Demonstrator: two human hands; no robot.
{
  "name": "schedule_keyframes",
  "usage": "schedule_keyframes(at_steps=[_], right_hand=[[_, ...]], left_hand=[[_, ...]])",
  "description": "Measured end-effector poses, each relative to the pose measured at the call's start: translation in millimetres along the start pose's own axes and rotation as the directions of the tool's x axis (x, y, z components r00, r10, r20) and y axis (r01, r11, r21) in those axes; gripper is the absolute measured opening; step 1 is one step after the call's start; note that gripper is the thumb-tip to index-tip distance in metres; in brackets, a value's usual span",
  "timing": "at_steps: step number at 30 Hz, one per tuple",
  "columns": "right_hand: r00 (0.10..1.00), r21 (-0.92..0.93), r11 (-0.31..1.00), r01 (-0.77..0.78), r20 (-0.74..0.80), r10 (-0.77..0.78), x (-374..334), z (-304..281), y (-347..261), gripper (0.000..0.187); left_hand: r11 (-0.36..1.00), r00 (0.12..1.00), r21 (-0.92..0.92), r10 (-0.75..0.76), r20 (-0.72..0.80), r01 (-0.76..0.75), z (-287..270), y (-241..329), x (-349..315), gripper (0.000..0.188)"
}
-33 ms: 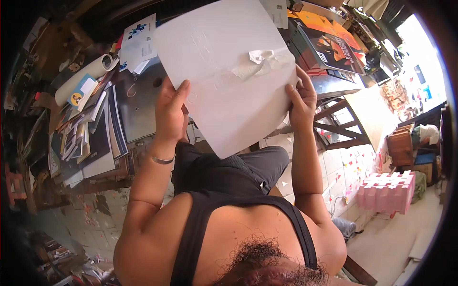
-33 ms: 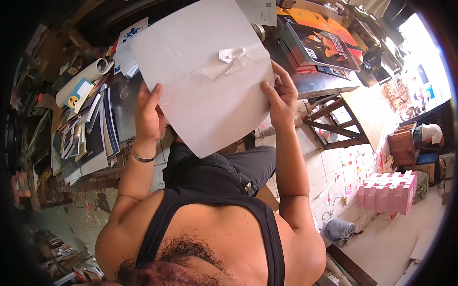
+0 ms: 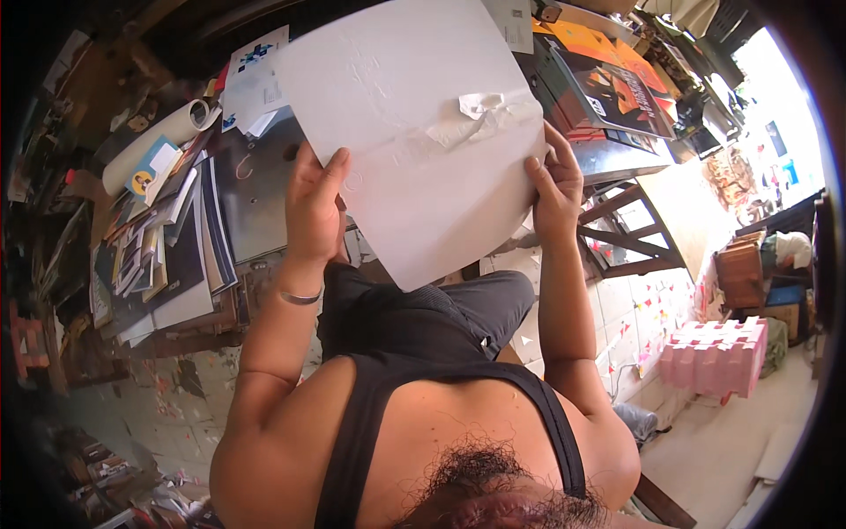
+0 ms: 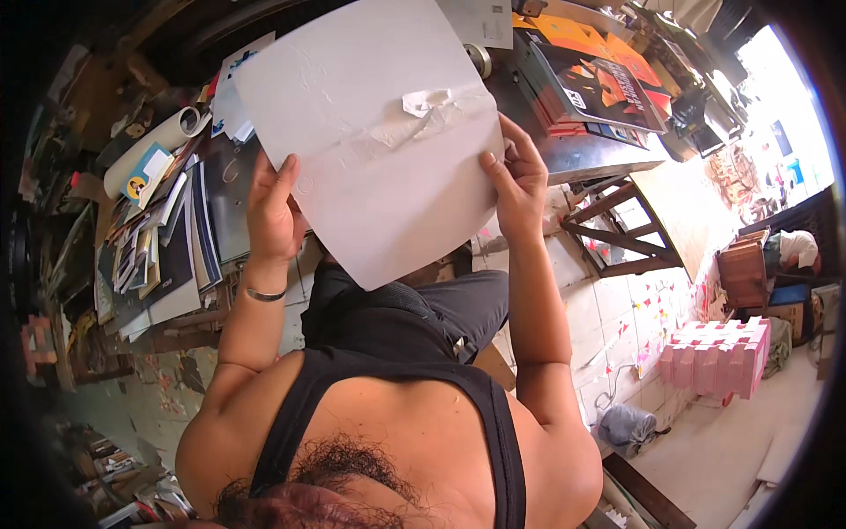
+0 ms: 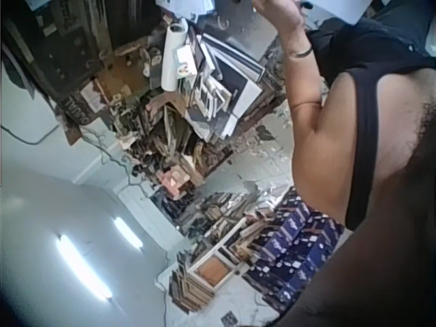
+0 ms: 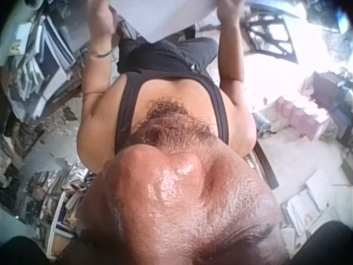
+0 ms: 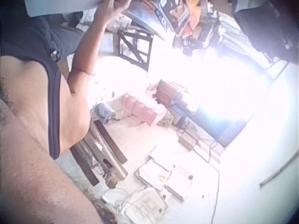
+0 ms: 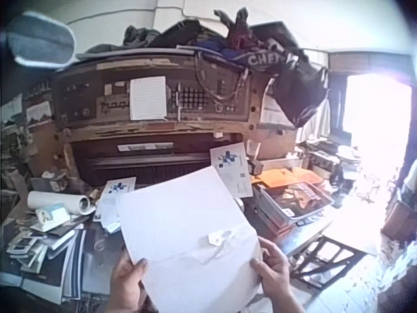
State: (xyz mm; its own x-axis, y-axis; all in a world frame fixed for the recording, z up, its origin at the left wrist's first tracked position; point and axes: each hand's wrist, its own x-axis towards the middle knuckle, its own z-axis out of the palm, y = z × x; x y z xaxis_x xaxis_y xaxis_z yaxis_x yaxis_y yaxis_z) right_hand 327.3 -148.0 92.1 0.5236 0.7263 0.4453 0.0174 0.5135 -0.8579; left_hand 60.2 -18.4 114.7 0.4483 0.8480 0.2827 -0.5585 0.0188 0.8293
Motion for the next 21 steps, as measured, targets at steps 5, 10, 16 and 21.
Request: schedule_keyframes(at_steps=[5,10,16,21], right_hand=[[0.993,-0.067,0.992,-0.112,0.033,0.114,-1,13,0,0.059],[0.979,-0.134,0.974,-0.182,0.07,0.193,-1,8,10,0.064],[0.966,-0.159,0.96,-0.232,0.074,0.246,-3,6,23,0.062],[0.977,-0.152,0.966,-0.209,-0.083,0.198,-20,-7,31,0.055]], left_hand=[[0.981,0.992,0.146,0.127,-0.006,-0.125,-9,12,-3,0.045],[0.968,0.984,0.184,0.176,-0.025,-0.169,-19,19,2,0.041],[0.965,0.966,0.151,0.231,-0.113,-0.213,-26,25,-6,0.037],[0.959,0.943,0.153,0.268,-0.197,-0.24,-41,31,-10,0.044]])
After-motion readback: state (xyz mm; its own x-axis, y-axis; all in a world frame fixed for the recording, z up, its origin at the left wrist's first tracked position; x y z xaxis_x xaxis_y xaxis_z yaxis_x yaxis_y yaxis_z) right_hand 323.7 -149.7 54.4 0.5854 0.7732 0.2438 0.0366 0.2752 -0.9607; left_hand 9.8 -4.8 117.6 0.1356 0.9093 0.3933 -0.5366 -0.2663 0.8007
